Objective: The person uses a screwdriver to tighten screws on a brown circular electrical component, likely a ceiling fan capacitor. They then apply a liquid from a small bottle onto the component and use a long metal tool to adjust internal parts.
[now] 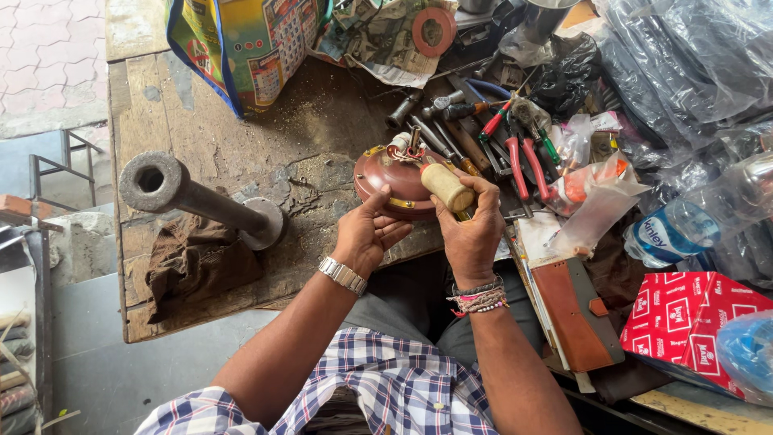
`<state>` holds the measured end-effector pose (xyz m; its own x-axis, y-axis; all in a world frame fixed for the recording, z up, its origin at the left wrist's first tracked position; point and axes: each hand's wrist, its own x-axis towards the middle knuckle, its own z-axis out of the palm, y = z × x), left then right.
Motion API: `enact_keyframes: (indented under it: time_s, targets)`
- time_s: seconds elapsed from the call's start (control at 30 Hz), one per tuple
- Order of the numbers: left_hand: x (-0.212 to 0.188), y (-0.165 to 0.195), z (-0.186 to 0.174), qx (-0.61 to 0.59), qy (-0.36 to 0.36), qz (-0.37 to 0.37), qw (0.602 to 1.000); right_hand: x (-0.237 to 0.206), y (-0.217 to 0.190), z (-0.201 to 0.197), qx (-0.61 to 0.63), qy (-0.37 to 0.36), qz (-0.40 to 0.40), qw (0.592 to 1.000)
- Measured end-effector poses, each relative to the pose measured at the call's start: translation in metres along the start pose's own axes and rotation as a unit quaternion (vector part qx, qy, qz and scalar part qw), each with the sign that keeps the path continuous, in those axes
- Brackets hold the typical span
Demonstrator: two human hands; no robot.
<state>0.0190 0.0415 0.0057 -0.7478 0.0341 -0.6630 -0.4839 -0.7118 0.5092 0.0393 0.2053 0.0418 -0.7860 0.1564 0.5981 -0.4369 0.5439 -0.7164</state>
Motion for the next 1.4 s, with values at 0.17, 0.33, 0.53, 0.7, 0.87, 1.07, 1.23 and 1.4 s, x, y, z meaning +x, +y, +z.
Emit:
enact_keyframes:
  time_s: [0.17,0.33,0.53,0.7,0.87,1.07,1.23,1.4]
  targets:
    - [0.002,0.0,-0.001,0.0,0.0,-0.005,1.0,0.0,0.0,0.001,-0.004,0.006,-0.019,1.0]
    - [0.005,0.0,-0.003,0.006,0.006,-0.007,1.0,0.0,0.001,0.0,0.022,0.01,0.004,1.0]
    - [0.006,0.0,-0.002,0.009,0.002,-0.012,1.0,0.0,0.001,-0.002,0.016,0.011,0.0,1.0]
    - [0.002,0.002,-0.001,0.009,0.005,-0.012,1.0,0.0,0.001,-0.001,0.018,0.008,-0.003,1.0]
    - [-0.003,0.003,0.001,0.009,0.01,-0.012,1.0,0.001,0.0,0.0,0.028,-0.002,0.0,1.0]
    - [-0.005,0.003,0.001,0.008,0.003,-0.008,1.0,0.002,0.0,0.002,0.036,-0.003,0.006,0.999]
    - [-0.002,0.004,0.0,0.008,0.01,-0.014,1.0,0.002,0.0,0.002,0.032,0.003,0.014,0.999]
    - [-0.001,0.002,-0.001,0.009,0.001,-0.013,1.0,0.002,0.0,0.002,0.044,0.004,0.021,0.999]
